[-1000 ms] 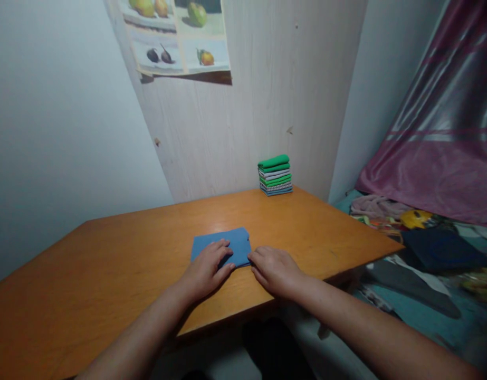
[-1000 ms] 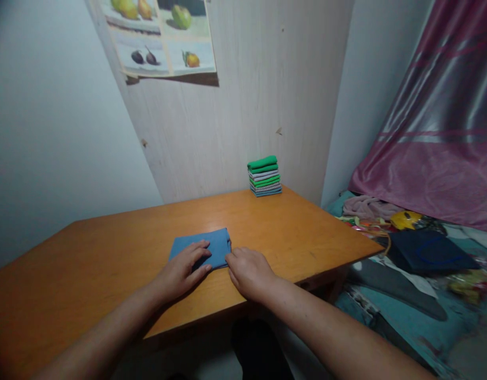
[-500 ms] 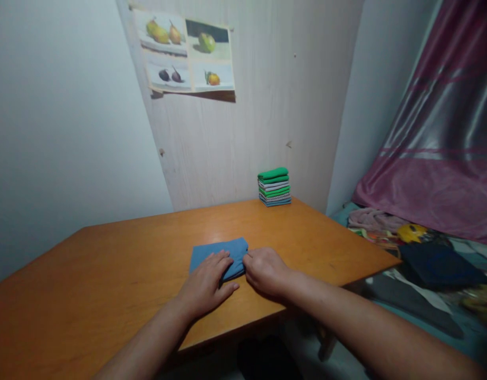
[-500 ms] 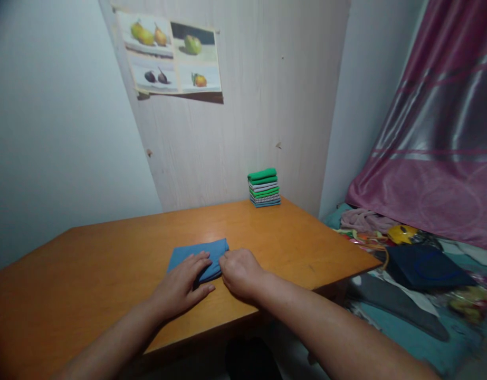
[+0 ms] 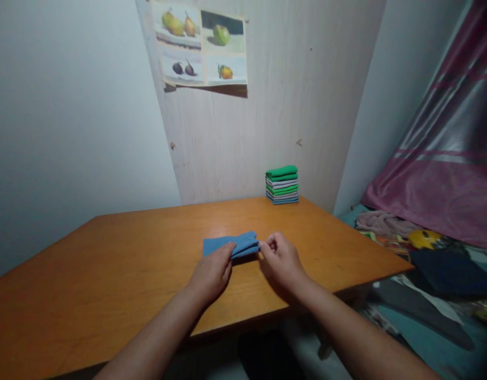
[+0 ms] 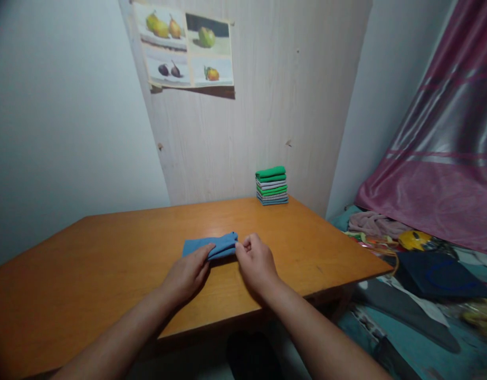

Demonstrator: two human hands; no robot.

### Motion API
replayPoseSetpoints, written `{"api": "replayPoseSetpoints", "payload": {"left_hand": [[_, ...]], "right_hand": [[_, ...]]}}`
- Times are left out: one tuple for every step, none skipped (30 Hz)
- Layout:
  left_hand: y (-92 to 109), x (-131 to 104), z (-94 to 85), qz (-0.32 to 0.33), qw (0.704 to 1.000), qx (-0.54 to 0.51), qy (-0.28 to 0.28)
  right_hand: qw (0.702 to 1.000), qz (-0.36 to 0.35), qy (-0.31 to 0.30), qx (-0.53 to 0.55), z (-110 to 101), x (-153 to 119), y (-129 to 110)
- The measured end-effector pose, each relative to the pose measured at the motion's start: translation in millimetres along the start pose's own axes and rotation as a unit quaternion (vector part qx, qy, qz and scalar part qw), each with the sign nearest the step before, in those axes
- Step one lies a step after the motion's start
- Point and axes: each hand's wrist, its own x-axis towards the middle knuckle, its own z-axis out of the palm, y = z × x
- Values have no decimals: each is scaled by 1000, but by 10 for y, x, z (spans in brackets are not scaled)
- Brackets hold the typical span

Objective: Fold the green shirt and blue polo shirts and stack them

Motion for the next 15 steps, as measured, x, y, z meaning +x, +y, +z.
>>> {"api": "replayPoseSetpoints", "payload": {"left_hand": [[23,18,-28,-10,1000,-12,-1],[50,37,-57,-18,999,-27,-1],[79,56,-85,-24,999,-44,-2],[109,76,-110,-28,998,-61,-1],[141,96,-128,-31,997,-76,0],[174,114,-138,-35,996,-84,2],[210,130,-141,-41,995,-86,4],[248,142,-136,-49,995,-85,5],[288,150,-126,-56,995,-82,1],[329,153,-112,-62,995,-81,-7],[369,151,-97,-69,994,-85,-17],[405,145,-83,-74,992,-95,-25],[434,138,-72,-77,990,-111,-29],[453,132,-66,-77,987,-136,-29],[460,130,-68,-75,982,-169,-26]], "right_hand": [[995,57,-7,88,47,-67,0],[977,118,-35,175,99,-130,-11],[949,178,-70,250,152,-186,-34],[917,228,-106,311,205,-231,-66],[883,268,-135,360,256,-263,-105],[854,293,-158,400,305,-281,-148],[828,304,-174,437,353,-286,-192],[806,307,-182,472,400,-280,-232],[787,304,-183,505,447,-267,-266],[772,299,-176,533,494,-249,-294],[761,294,-160,556,540,-229,-314],[754,290,-136,573,581,-210,-326],[751,290,-108,583,616,-193,-330],[749,293,-82,589,641,-179,-328],[746,300,-63,591,654,-167,-321]]}}
